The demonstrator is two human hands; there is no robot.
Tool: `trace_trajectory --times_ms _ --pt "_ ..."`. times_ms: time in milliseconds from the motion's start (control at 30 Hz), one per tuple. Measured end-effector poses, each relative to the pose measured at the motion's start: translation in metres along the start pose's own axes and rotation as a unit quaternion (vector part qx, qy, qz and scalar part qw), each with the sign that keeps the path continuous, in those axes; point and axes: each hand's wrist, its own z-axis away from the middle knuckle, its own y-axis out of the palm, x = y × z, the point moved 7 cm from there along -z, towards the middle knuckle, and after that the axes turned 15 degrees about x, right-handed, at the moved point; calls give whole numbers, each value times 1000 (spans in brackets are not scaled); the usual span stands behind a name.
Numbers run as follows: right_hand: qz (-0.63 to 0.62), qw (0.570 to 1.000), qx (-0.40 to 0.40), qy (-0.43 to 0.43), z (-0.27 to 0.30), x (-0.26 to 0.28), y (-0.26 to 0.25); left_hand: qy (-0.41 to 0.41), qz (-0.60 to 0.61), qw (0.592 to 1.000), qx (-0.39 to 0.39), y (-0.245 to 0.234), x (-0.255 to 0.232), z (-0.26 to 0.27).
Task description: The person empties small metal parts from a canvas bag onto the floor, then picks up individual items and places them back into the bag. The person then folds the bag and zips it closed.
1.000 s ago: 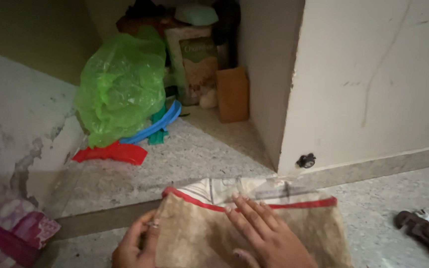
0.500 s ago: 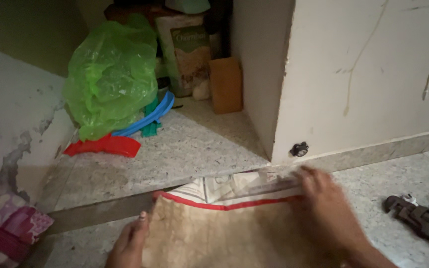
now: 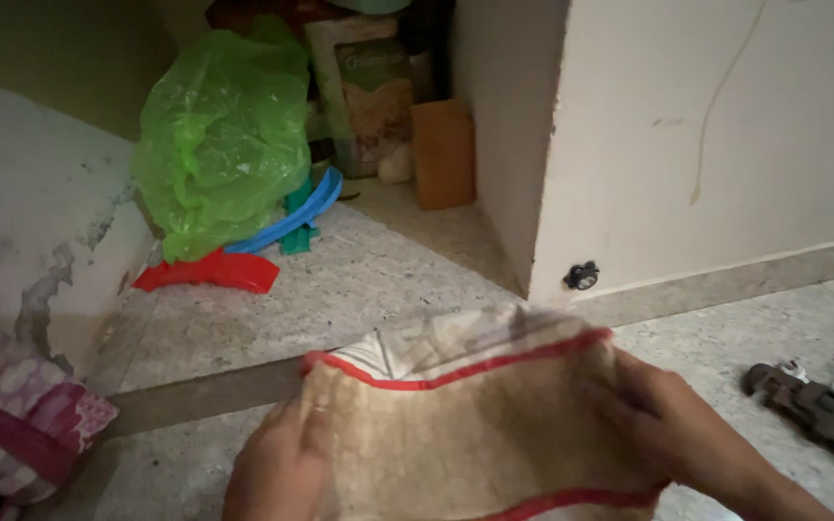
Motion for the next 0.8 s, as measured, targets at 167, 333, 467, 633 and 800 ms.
trace_trajectory --times_ms 167,333,467,633,800 --pt "72 995 -73 -18 3 76 -30 10 -149 988 35 -8 -79 24" --pt "-8 971 -158 181 31 84 -94 -40 -143 984 -94 -113 -84 33" --pt "123 976 -173 41 33 132 -92 30 -138 977 -157 -113 -122 58" --pt "-57 970 -209 110 51 120 -99 27 -168 969 -182 -144 -141 76" --pt "89 981 -130 112 19 96 -85 150 -377 891 -203 -92 -147 67"
